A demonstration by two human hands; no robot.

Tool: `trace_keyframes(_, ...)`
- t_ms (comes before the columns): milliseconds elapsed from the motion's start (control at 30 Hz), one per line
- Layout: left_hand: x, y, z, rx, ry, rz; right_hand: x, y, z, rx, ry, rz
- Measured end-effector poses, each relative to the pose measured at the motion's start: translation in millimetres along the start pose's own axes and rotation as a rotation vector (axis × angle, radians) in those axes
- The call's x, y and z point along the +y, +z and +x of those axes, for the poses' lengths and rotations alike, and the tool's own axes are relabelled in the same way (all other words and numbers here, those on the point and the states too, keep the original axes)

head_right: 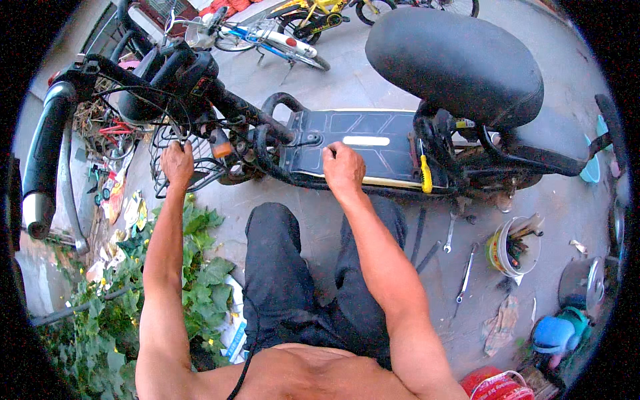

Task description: The person uses a yellow screwdriver to tighten screws on the floorboard of an electric scooter. They then test the handlebars and front basket by moving them. Finally, they wipe the scooter's seat with a cloth.

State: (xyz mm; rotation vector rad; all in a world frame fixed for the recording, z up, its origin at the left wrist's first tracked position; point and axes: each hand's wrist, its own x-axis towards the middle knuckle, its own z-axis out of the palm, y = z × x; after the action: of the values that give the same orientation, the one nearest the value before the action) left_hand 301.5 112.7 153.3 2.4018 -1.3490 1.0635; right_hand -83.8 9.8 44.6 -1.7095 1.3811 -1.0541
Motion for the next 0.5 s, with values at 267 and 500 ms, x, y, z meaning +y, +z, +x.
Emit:
trace_keyframes(267, -31, 52, 5, 0.183, 0.234, 0.091, 16, 29, -4, 0.075, -0.021, -0.033)
trace_keyframes(500, -35, 45, 8, -0.039, -0.007, 0.047, 14, 45, -33, 0.061, -0.187, -0.088)
